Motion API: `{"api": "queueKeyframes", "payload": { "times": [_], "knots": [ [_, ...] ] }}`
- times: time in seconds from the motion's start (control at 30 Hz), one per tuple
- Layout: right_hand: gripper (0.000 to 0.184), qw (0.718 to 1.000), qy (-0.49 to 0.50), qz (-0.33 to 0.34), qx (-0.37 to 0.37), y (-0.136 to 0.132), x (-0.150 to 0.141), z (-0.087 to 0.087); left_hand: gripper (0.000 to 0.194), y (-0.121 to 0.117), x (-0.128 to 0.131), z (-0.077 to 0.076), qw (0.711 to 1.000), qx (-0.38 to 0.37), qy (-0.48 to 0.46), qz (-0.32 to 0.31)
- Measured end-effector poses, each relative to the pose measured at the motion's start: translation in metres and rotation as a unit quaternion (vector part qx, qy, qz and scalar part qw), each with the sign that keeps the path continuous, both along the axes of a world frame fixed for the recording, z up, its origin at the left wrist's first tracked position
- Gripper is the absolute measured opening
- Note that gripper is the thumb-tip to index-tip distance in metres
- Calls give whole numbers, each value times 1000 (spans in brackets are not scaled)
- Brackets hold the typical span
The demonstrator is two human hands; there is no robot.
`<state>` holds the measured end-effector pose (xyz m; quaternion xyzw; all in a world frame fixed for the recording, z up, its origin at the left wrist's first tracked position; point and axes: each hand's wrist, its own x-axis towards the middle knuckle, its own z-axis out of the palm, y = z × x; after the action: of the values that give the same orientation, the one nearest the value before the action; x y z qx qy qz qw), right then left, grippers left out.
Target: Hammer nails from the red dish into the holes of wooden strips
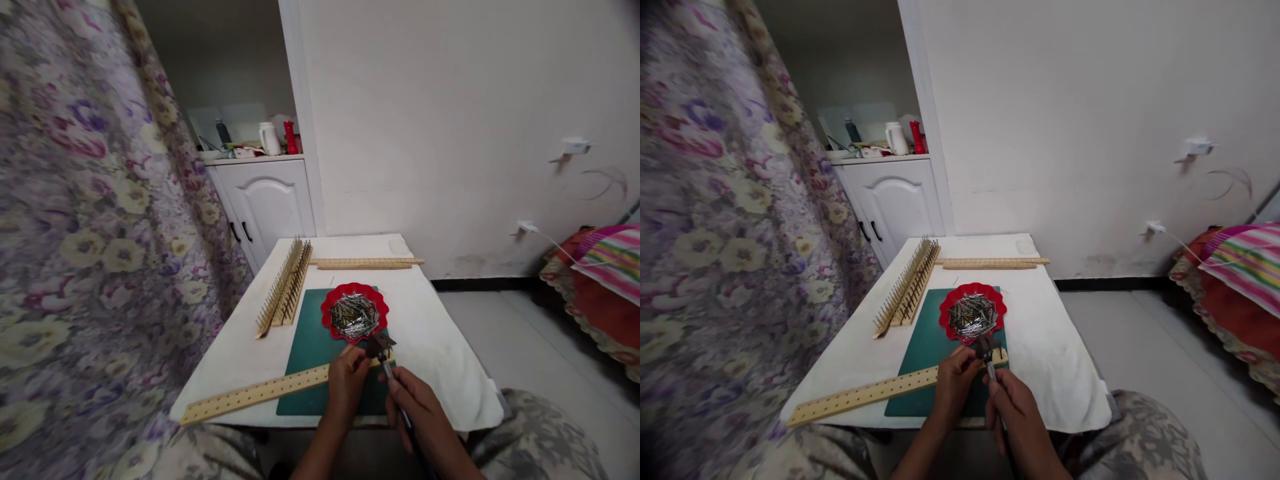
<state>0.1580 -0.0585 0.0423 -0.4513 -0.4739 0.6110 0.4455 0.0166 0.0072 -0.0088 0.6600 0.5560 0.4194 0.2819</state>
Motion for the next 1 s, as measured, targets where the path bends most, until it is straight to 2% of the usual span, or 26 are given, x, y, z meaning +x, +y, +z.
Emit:
{"api": "queueKeyframes", "payload": {
  "times": [0.43, 0.57, 0.67, 0.8, 0.87, 0.93, 1.0],
  "knots": [
    [28, 1000, 8, -10, -5, -1, 1, -8, 13, -2, 2, 5, 1000, 0, 4, 1],
    [35, 1000, 24, -8, -14, -4, 7, -19, 12, -7, -5, 12, 1000, 13, 6, -19],
    [42, 999, 46, -11, -28, -6, 13, -32, 14, -6, -19, 24, 999, 41, 26, -20],
    [44, 998, 45, -11, -36, -8, 16, -44, 17, 19, -45, 46, 987, 73, 146, 0],
    [46, 999, 44, -7, -29, -8, 16, -46, 18, 41, -55, 56, 964, 71, 257, 8],
    [46, 999, 45, -7, -25, -8, 16, -48, 20, 64, -59, 63, 930, 38, 367, -4],
    [47, 998, 51, -11, -27, -8, 16, -50, 20, 84, -60, 65, 914, 16, 404, -15]
  ]
}}
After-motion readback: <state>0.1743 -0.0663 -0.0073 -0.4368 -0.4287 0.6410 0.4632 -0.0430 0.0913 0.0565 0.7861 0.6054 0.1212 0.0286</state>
